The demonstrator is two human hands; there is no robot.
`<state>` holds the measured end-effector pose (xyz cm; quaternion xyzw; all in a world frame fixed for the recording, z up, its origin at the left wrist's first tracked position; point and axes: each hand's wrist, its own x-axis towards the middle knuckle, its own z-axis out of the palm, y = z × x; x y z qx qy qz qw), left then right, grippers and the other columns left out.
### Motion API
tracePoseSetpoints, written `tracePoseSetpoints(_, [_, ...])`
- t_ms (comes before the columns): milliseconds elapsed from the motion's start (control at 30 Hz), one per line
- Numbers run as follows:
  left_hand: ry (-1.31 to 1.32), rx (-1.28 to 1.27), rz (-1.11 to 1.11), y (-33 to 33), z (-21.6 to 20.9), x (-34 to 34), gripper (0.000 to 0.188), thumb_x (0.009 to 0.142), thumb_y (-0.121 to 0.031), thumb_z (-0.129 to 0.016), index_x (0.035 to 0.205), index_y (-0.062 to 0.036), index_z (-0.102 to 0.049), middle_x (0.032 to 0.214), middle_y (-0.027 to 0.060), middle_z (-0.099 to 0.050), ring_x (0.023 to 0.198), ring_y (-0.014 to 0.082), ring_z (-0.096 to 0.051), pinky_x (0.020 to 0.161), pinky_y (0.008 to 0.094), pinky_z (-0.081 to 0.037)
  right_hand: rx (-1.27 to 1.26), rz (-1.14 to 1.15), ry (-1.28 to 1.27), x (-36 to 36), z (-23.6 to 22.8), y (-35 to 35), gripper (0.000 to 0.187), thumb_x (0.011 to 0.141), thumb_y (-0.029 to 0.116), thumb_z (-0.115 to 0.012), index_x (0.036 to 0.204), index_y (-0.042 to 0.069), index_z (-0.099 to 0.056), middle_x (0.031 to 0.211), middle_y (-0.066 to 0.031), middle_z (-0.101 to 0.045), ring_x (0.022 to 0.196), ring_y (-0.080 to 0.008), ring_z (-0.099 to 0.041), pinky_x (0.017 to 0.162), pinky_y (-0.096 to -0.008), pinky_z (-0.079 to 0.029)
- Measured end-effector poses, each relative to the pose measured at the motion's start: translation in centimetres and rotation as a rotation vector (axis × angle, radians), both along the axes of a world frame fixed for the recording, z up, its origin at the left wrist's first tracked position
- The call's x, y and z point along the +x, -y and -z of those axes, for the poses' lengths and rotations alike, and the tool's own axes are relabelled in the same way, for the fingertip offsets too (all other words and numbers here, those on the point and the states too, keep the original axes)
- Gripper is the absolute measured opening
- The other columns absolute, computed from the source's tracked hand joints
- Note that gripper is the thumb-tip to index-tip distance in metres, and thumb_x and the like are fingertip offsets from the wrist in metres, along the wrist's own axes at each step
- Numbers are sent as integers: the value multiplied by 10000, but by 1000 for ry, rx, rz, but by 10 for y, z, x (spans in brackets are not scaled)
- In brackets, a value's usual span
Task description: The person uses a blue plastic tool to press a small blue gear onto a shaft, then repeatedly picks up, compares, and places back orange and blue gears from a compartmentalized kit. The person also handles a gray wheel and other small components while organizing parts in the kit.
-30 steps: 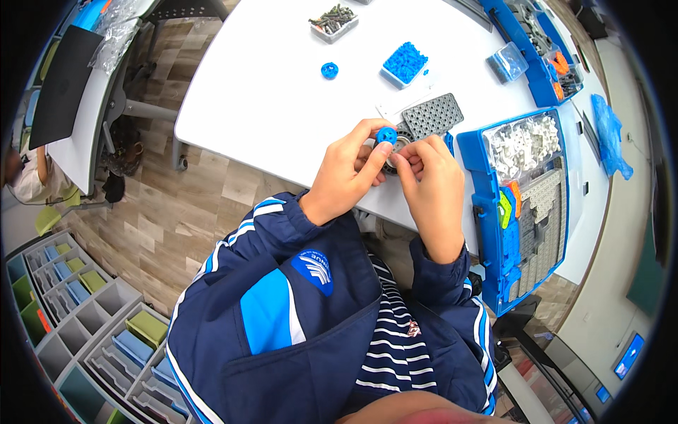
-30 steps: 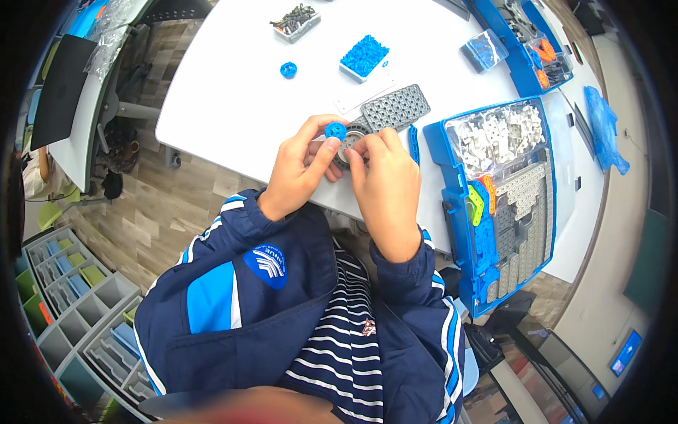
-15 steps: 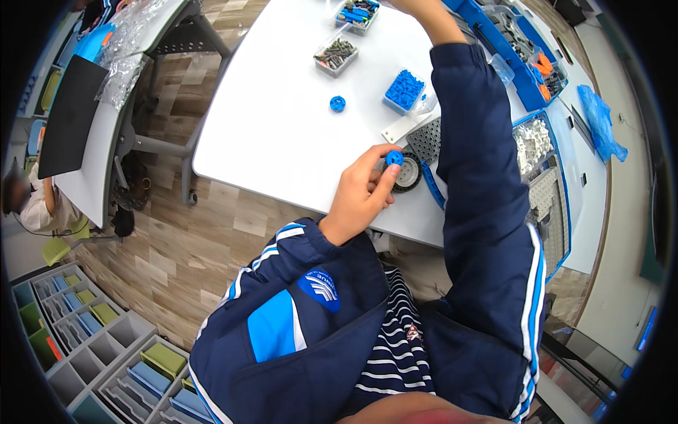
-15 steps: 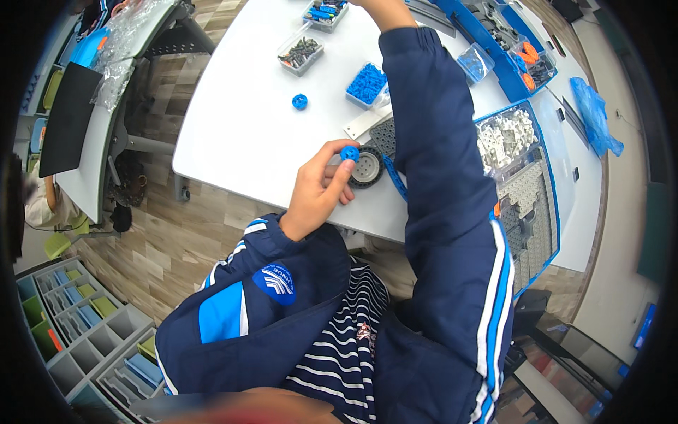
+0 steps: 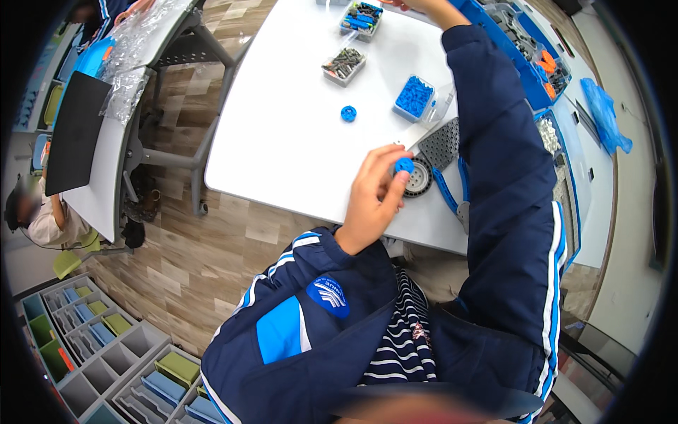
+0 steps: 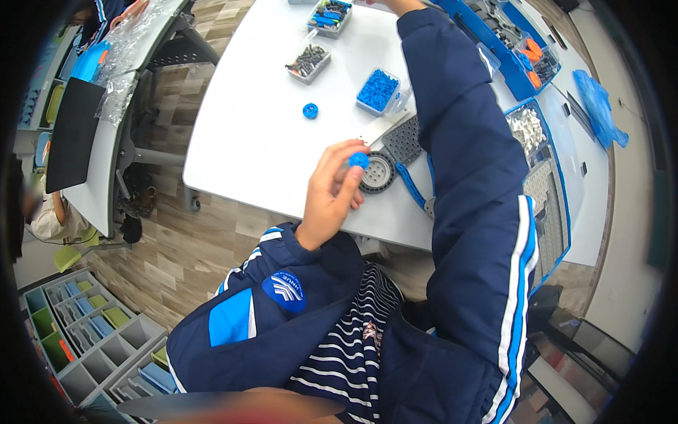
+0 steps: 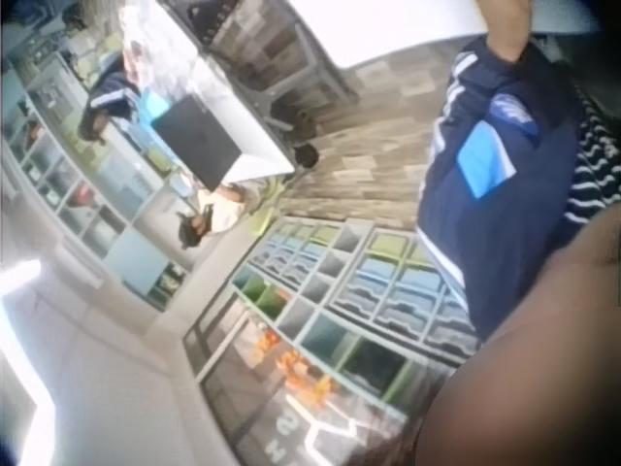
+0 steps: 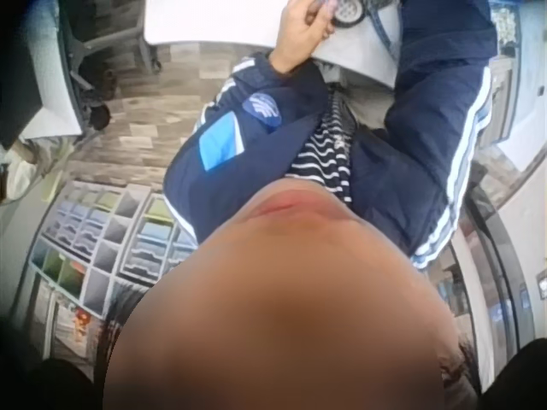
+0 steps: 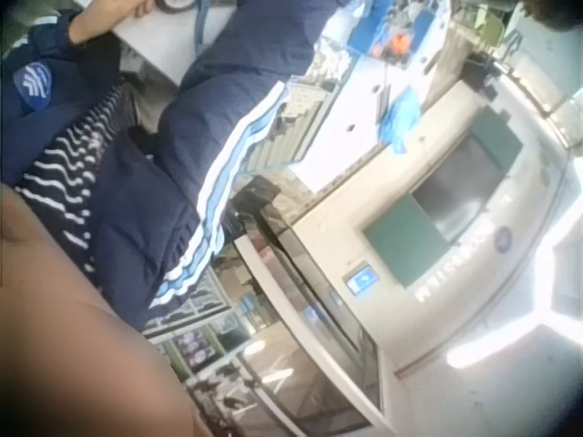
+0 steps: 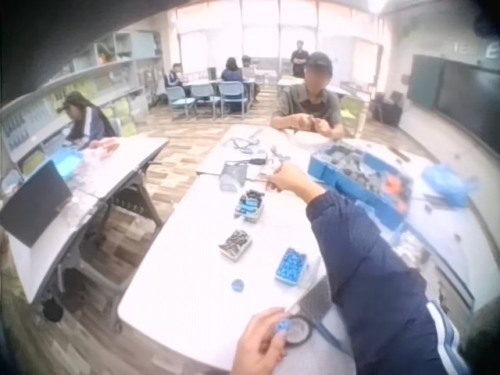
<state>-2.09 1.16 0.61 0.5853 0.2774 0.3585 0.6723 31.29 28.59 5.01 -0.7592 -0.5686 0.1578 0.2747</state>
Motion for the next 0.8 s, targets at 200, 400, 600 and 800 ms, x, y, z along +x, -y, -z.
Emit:
tracePoseSetpoints(200, [190,-241,-29,-4,8,-4,407,1058,-140,-566,1414,56,-536,1061,123,-647,804,126,-632,684,261,-531,-226,-176,282,-61,-138,153,479,980,388,-651,1145,-53,-742,993,-164,-767,878,-214,-733,778,-309,-576])
tracePoseSetpoints(400, [225,-216,-25,-8,11,-3,439,1037,-113,-582,1435,59,-521,1160,173,-656,955,204,-693,765,303,-577,58,50,317,-144,-107,334,226,898,182,-781,1019,0,-722,947,-87,-741,866,-171,-689,756,-312,-507])
tracePoseSetpoints(600, [276,-219,51,-9,12,-5,400,1023,-87,-589,1404,31,-565,1275,190,-651,1097,287,-695,867,334,-586,-37,253,342,-186,9,415,354,842,186,-814,1103,21,-640,1180,-180,-557,1061,-363,-569,843,-444,-500])
tracePoseSetpoints(800, [258,-161,-12,-6,15,0,334,989,-22,-637,1317,43,-622,1280,223,-669,1172,281,-678,970,359,-564,88,251,144,-173,30,428,248,884,156,-775,1044,27,-636,1160,-183,-565,1060,-361,-572,908,-449,-474])
